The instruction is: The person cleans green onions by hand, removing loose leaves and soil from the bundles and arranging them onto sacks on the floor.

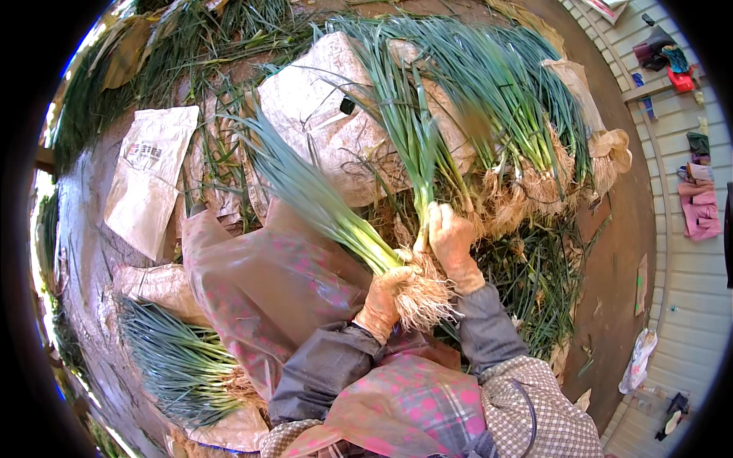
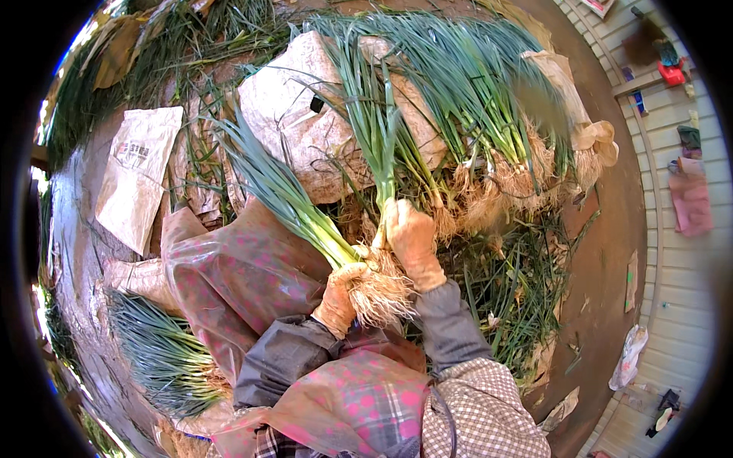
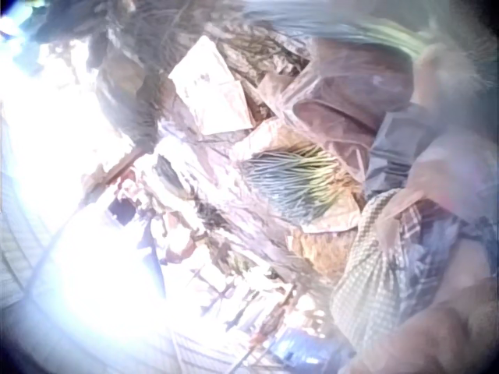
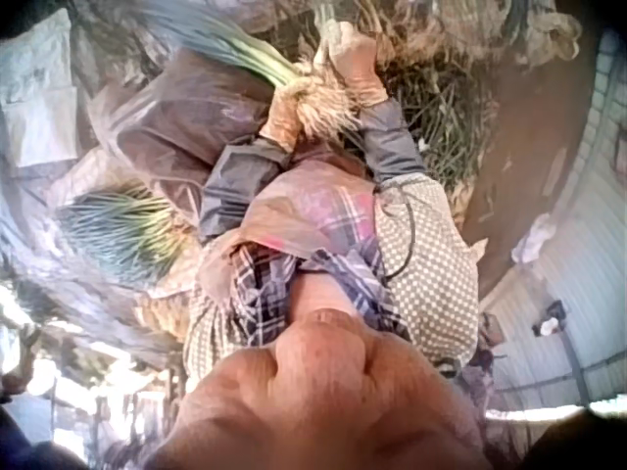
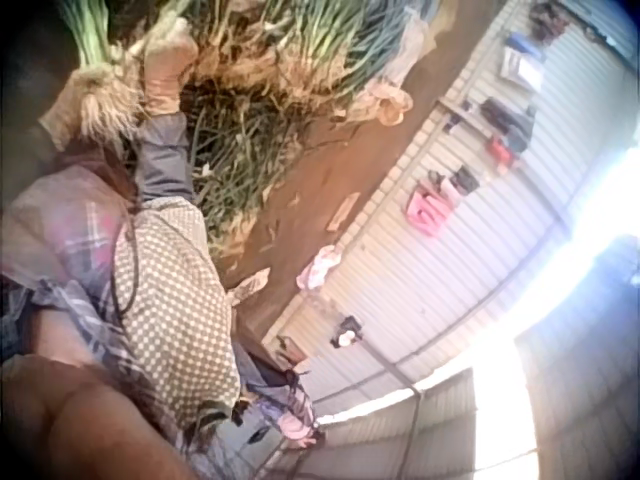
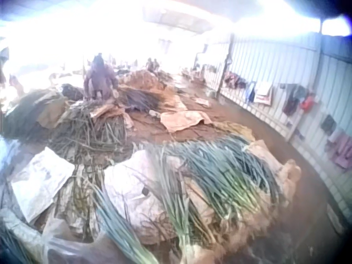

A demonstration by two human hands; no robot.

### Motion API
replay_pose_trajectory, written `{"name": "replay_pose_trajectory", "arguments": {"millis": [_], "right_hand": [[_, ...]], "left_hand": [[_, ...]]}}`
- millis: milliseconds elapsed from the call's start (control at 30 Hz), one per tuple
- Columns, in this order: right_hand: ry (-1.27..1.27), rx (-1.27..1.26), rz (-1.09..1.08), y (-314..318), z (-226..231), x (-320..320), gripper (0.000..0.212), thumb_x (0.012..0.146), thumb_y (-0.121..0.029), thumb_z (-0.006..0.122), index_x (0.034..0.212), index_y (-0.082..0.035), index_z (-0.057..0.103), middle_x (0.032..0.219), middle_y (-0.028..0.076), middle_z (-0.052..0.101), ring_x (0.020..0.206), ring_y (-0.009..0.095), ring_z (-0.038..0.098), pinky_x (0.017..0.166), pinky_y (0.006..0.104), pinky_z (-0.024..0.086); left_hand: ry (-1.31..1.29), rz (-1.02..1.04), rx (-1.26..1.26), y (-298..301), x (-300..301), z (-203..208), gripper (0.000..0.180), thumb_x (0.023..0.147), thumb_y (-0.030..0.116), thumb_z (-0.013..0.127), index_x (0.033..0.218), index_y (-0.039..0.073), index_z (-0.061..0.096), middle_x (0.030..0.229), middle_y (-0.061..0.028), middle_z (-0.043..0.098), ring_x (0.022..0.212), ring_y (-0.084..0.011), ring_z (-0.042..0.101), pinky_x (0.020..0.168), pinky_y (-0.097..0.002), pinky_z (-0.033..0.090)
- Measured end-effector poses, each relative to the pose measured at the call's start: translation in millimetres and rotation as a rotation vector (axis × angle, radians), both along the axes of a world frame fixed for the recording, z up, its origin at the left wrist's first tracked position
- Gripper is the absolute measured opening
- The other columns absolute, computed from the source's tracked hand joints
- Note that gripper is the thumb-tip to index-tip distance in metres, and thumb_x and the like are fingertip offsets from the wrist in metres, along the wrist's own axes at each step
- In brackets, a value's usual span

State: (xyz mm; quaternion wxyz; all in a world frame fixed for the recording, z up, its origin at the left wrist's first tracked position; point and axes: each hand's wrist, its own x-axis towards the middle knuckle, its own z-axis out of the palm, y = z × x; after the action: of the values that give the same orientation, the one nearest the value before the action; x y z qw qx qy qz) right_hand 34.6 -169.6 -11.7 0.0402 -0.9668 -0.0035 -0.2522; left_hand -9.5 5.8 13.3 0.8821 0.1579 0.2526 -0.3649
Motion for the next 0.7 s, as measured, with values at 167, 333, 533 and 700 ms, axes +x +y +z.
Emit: {"name": "replay_pose_trajectory", "arguments": {"millis": [167,333,533,700], "right_hand": [[0.245,0.301,0.492,18.6,35.7,-71.0,0.023,0.098,-0.020,0.050,0.093,-0.002,0.062,0.062,0.005,0.058,0.050,0.012,0.052,0.041,0.0284,0.044],[0.386,1.566,-0.074,-10.2,108.0,-86.2,0.030,0.098,-0.028,0.052,0.087,-0.001,0.059,0.068,0.006,0.063,0.042,0.004,0.046,0.037,0.0156,0.038],[0.746,0.075,-0.164,-17.2,26.9,20.3,0.057,0.078,-0.060,0.065,0.079,-0.005,0.054,0.057,0.004,0.053,0.047,0.017,0.054,0.045,0.0328,0.048],[0.771,-0.046,-0.049,-4.6,22.9,73.4,0.047,0.083,-0.048,0.064,0.089,-0.002,0.067,0.073,0.016,0.067,0.069,0.035,0.066,0.060,0.0451,0.052]], "left_hand": [[0.080,-0.001,0.025,3.7,-1.0,-9.9,0.026,0.080,0.004,0.058,0.105,-0.002,0.058,0.084,-0.0110,0.063,0.073,-0.0245,0.063,0.069,-0.0378,0.055],[-0.037,-0.052,0.027,-0.1,4.9,6.4,0.012,0.086,0.009,0.058,0.094,0.001,0.061,0.086,-0.0080,0.064,0.080,-0.0213,0.063,0.076,-0.0349,0.053],[-0.124,-0.154,0.111,-25.3,-4.5,-9.3,0.020,0.079,-0.003,0.062,0.099,0.001,0.059,0.087,-0.0090,0.063,0.073,-0.0202,0.062,0.068,-0.0323,0.053],[-0.184,-0.102,0.116,-22.4,-1.3,-9.9,0.022,0.076,-0.005,0.065,0.096,0.002,0.059,0.085,-0.0073,0.062,0.075,-0.0188,0.061,0.068,-0.0314,0.052]]}}
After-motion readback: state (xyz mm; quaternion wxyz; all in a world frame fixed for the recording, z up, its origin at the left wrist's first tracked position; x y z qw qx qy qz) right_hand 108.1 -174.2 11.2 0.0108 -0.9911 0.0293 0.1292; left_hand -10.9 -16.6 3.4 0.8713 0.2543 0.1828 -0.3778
